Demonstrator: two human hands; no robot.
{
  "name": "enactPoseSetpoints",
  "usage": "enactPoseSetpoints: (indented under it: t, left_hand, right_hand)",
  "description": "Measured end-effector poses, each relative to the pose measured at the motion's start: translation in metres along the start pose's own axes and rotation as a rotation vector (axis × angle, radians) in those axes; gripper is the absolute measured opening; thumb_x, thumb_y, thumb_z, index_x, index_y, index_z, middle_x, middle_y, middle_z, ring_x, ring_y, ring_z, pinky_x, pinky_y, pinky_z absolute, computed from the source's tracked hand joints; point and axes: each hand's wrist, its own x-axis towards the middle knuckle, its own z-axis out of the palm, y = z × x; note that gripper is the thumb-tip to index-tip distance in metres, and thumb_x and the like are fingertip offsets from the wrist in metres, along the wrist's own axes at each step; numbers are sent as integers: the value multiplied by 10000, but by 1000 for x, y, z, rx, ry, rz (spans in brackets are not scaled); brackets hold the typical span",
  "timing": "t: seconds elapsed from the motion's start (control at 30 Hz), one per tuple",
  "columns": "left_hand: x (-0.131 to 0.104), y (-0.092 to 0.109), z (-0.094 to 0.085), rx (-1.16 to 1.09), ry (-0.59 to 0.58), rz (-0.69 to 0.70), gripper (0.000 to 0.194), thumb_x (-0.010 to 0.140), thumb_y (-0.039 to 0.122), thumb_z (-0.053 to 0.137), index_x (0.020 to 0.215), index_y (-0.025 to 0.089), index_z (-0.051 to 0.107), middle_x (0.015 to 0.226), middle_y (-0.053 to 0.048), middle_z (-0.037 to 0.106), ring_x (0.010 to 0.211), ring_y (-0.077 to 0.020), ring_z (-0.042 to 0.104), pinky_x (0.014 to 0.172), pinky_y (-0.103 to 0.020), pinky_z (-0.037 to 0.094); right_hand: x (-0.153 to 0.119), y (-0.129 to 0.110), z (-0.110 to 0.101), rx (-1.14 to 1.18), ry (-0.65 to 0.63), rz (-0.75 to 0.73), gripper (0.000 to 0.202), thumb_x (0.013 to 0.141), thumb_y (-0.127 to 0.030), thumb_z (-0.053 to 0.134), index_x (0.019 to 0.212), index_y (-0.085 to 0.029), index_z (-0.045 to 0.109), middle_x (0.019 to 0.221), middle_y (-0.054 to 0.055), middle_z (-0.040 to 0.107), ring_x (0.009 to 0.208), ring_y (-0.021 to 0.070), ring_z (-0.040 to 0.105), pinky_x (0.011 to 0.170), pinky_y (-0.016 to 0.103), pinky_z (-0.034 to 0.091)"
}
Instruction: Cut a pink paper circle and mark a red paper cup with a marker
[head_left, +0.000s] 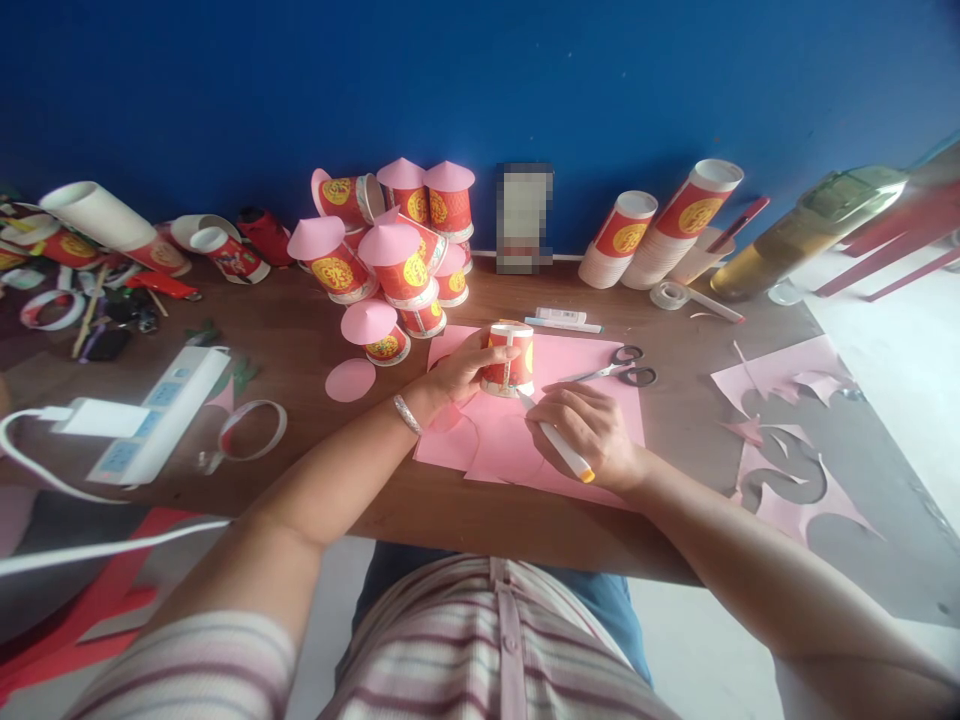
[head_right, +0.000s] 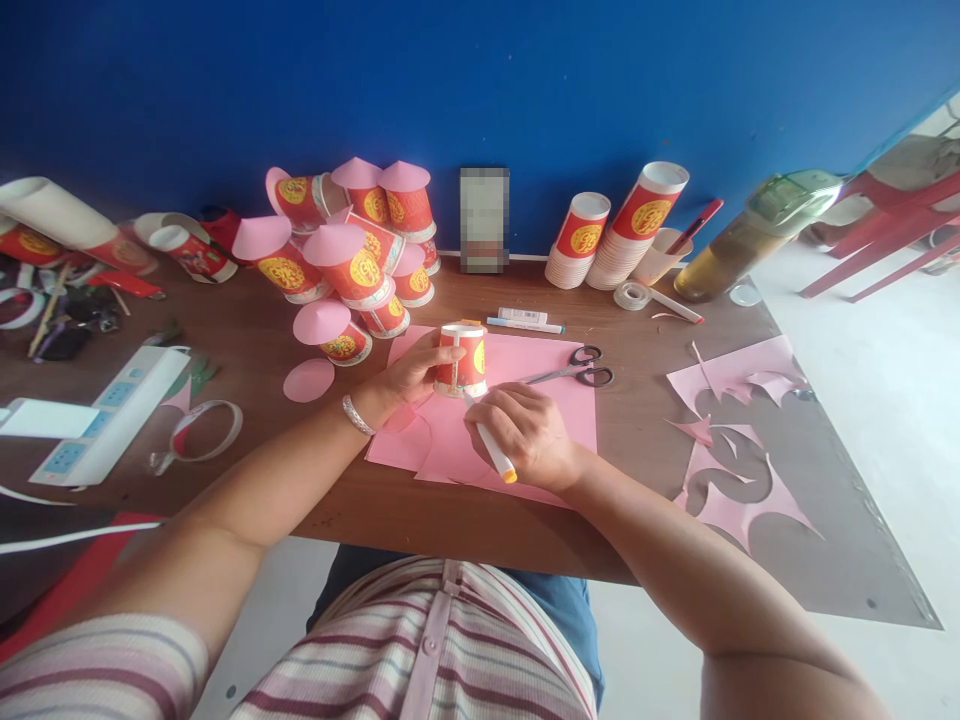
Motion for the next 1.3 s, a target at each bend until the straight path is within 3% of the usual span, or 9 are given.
enactPoseSetpoints:
  t: [0.1,0.27,0.47,0.63,0.73,0.83,0.97,1.3]
  left_hand:
    - [0,-1,-2,-18,7,5,446,773,447,891,1062,160,712,880,-34,709,762,-164,675,667,-273,534]
    - [1,-6,-7,-74,-30,19,498,815,414,883,1234,193,726,1002,-61,750,870,-201,731,765,-310,576]
    - [0,-5,-2,-105,-29,13,406,855,418,839,1157,163,748,1045,-97,751,938,-226,726,845,-357,601]
    - [0,-2,3,-13,-37,-14,468,777,472,903,1063,152,717,940,-65,713,822,-176,677,753,-298,570]
    - [1,0,5,25,-24,-18,448,749,452,916,1000,155,696,891,-40,692,786,-156,656,712,-272,541]
    - [1,1,6,11,16,-18,458,739,456,906,1014,154,698,896,-46,707,792,-164,670,700,-275,539]
    - [-1,0,5,19,-4,-24,460,772,454,878,1079,157,706,927,-68,734,816,-186,694,711,-284,552]
    - [0,-3,3,16,-46,4,411,800,441,879,1050,150,733,956,-79,747,832,-180,702,708,-263,549]
  right_hand:
    - [1,-1,0,62,-13,-2,226,931,-38,648,1025,-238,603,771,-46,680,627,122,620,957,405,670]
    - [0,-3,1,174,-52,28,225,935,-35,618,1021,-243,618,780,-53,663,630,127,615,1128,532,606]
    - [-1,-5,3,227,-89,9,222,943,-24,611,1043,-222,613,798,-45,652,645,126,609,1145,560,598]
    - [2,-6,2,244,-137,-34,209,960,-49,627,1069,-228,616,801,-51,657,667,129,625,1155,563,593]
    - [2,-5,2,210,-91,-40,229,945,-48,650,1072,-236,621,795,-53,665,656,129,628,1092,515,630]
    - [0,-2,3,118,1,-7,266,915,-45,682,1079,-245,618,790,-41,684,660,141,651,906,402,672]
    - [-2,1,2,10,13,27,260,924,-39,657,1081,-238,601,764,-25,682,645,144,654,636,284,578]
    - [-1,3,1,4,-29,13,235,943,-25,630,1095,-200,594,802,8,690,660,152,641,617,277,542]
